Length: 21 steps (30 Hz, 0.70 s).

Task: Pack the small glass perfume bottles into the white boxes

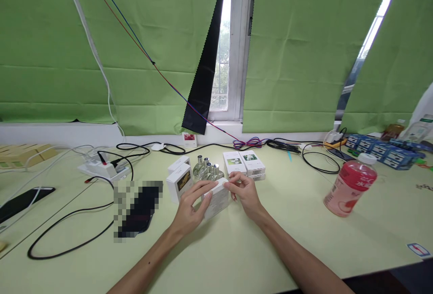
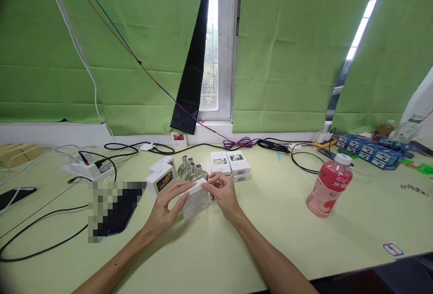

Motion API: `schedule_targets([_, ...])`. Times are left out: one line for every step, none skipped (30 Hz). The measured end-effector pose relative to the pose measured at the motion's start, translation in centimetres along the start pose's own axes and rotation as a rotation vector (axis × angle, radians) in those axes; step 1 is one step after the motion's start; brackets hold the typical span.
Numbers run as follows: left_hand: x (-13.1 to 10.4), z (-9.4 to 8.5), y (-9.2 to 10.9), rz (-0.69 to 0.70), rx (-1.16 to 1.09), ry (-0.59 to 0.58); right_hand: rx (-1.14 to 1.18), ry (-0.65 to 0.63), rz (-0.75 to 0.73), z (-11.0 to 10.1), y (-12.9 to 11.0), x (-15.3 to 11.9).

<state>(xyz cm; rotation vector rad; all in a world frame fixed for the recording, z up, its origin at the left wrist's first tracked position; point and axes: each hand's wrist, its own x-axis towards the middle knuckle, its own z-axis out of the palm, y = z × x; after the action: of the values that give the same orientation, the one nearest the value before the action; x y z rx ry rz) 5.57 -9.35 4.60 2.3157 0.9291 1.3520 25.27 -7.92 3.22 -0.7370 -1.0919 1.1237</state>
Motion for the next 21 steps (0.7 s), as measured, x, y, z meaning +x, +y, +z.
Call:
schedule_targets([0.00,0.00,0.01,0.002,-0.003,-0.001,-0.004,-0.001,0.001,-0.04,0.03,0.02])
schedule_targets([0.01,0.00,0.01,0.003,-0.006,-0.002,-0.006,-0.002,0.002,-0.08,0.06,0.04])
schedule_targets([0.01,-0.01,0.01,0.002,-0.007,-0.002,-0.006,-0.002,0.004,-0.11,0.08,0.06])
schedule_targets([0.02,-0.02,0.02,0.001,-0.007,-0.003,-0.004,-0.002,0.006,-0.13,0.09,0.07])
schedule_targets([0.03,-0.03,0.02,-0.001,-0.007,-0.003,-0.001,-0.001,0.007,-0.15,0.09,0.08])
schedule_targets([0.04,-0.04,0.02,-0.001,-0.007,-0.003,0.004,0.000,0.008,-0.15,0.09,0.08])
schedule_targets([0.05,-0.05,0.02,-0.002,-0.007,-0.002,0.010,0.001,0.008,-0.14,0.09,0.07])
schedule_targets([0.05,-0.06,0.01,-0.003,-0.007,0.000,0.016,0.004,0.008,-0.14,0.09,0.06])
schedule_targets([0.05,-0.07,0.01,-0.002,-0.006,0.000,0.019,0.007,0.009,-0.13,0.09,0.05])
schedule_targets([0.05,-0.07,0.00,-0.002,-0.006,-0.001,0.020,0.010,0.010,-0.12,0.10,0.05])
schedule_targets([0.04,-0.06,-0.01,-0.002,-0.005,-0.003,0.019,0.013,0.011,-0.11,0.11,0.04])
schedule_targets([0.03,-0.05,-0.03,-0.002,-0.004,-0.006,0.016,0.015,0.011,-0.10,0.12,0.05])
schedule_targets([0.02,-0.04,-0.05,-0.003,-0.003,-0.008,0.013,0.020,0.010,-0.10,0.13,0.05])
schedule_targets([0.01,-0.02,-0.07,-0.004,-0.003,-0.010,0.009,0.023,0.008,-0.09,0.15,0.07])
schedule_targets([0.00,0.01,-0.10,-0.005,-0.004,-0.010,0.006,0.026,0.005,-0.10,0.16,0.08])
schedule_targets([-0.02,0.03,-0.12,-0.006,-0.005,-0.009,0.003,0.027,0.003,-0.11,0.17,0.10])
schedule_targets([-0.03,0.05,-0.14,-0.006,-0.005,-0.008,0.001,0.027,0.003,-0.12,0.18,0.12])
schedule_targets([-0.04,0.07,-0.16,-0.005,-0.006,-0.008,-0.001,0.026,0.004,-0.13,0.19,0.14])
schedule_targets([-0.05,0.08,-0.17,-0.004,-0.006,-0.008,-0.001,0.022,0.007,-0.13,0.19,0.15])
schedule_targets([-0.06,0.08,-0.16,-0.003,-0.006,-0.010,0.001,0.020,0.010,-0.13,0.17,0.15])
schedule_targets([-0.07,0.08,-0.15,-0.003,-0.006,-0.011,0.004,0.018,0.013,-0.12,0.14,0.15])
